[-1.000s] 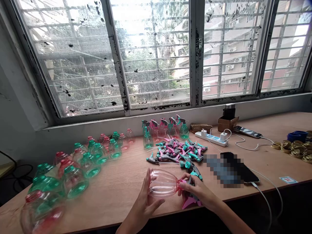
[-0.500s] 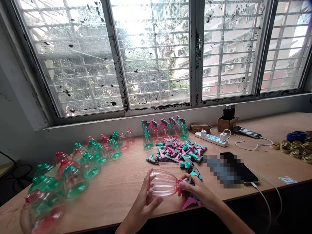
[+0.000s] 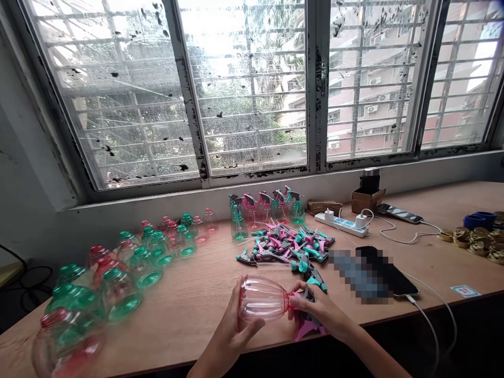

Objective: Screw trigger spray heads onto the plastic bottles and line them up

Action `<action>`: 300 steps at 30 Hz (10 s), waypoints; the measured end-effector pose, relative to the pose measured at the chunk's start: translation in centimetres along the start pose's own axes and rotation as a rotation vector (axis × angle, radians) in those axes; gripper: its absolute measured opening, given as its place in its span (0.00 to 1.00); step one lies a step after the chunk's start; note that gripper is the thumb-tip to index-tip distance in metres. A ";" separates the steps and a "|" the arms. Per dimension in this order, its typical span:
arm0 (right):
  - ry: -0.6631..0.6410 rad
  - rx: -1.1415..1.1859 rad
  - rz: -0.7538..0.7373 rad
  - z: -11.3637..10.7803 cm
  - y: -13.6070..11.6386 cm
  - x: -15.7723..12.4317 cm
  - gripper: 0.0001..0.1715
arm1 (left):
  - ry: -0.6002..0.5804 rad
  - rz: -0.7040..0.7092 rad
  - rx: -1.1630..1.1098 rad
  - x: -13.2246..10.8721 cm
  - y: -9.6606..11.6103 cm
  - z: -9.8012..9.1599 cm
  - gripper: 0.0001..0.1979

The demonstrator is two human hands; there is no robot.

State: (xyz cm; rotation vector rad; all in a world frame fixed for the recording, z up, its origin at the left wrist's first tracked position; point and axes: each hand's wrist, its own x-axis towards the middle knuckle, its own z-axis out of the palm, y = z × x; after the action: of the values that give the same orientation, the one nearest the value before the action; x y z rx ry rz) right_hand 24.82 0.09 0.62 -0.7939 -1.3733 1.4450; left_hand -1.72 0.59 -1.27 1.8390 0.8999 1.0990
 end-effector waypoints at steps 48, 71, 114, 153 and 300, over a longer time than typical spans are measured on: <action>-0.039 0.058 -0.008 -0.2 0.2 0.1 0.26 | -0.002 0.018 -0.038 0.1 -0.8 -0.1 0.50; -0.013 0.087 -0.009 -0.5 0.7 0.3 0.25 | 0.004 0.067 0.105 0.1 0.5 -0.1 0.45; -0.024 0.048 -0.004 -0.2 0.4 0.1 0.26 | 0.052 -0.004 0.009 0.3 0.3 -0.2 0.39; -0.067 0.073 0.002 -0.4 0.8 0.2 0.21 | 0.042 -0.007 -0.008 0.2 0.2 -0.2 0.40; -0.051 -0.056 -0.015 -0.3 0.2 0.0 0.37 | 0.052 0.061 0.097 -0.1 2.1 -0.1 0.45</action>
State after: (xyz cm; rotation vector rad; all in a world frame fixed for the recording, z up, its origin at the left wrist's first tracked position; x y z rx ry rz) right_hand 25.00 0.21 0.36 -0.7858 -1.4607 1.4291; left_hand -1.51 -0.32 0.62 1.9353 0.9479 1.1637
